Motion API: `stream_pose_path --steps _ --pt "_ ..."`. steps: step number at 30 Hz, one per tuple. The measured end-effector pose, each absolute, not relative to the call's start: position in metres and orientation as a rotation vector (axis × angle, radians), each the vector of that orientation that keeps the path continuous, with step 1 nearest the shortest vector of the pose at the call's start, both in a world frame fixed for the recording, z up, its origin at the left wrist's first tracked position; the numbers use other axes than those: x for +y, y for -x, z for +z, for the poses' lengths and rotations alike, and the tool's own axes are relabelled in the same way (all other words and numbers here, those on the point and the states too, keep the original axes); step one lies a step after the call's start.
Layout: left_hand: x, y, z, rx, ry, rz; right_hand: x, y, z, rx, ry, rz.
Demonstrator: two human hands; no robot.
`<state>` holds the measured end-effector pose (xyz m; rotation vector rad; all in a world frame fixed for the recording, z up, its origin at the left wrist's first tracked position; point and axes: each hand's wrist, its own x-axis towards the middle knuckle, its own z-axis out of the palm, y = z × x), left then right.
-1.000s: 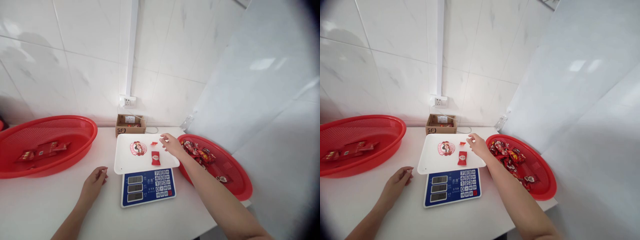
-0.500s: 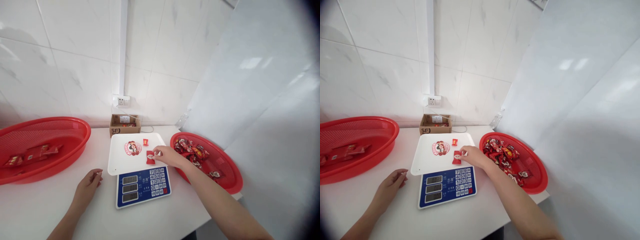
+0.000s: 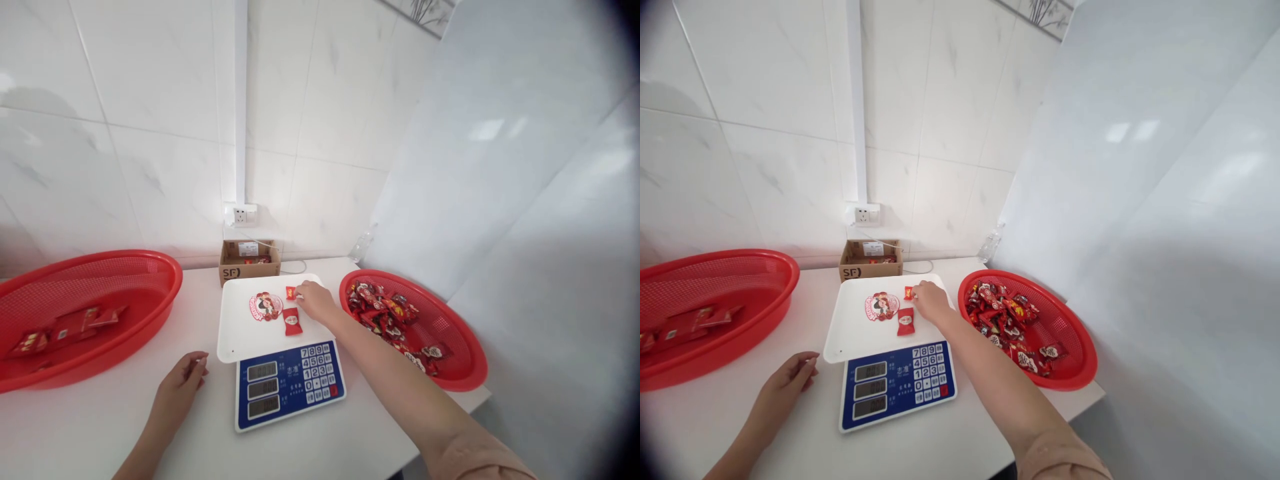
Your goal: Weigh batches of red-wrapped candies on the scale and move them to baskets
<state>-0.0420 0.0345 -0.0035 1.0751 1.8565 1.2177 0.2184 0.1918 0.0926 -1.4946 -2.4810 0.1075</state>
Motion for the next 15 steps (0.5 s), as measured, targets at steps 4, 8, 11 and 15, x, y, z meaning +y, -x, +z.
stream_pose_path --steps 4,8,11,15 --pt "0.036 0.043 -0.005 1.858 -1.059 1.215 0.194 -0.215 0.091 -2.496 1.474 0.034" --pt "0.037 0.044 -0.007 1.857 -1.058 1.223 0.19 -0.224 0.097 -2.438 1.496 0.006" --pt "0.038 0.046 -0.009 1.875 -1.068 1.199 0.186 -0.242 0.111 -2.361 1.535 -0.009" --pt "0.041 0.05 -0.017 1.883 -1.077 1.157 0.175 -0.287 0.137 -2.239 1.606 -0.052"
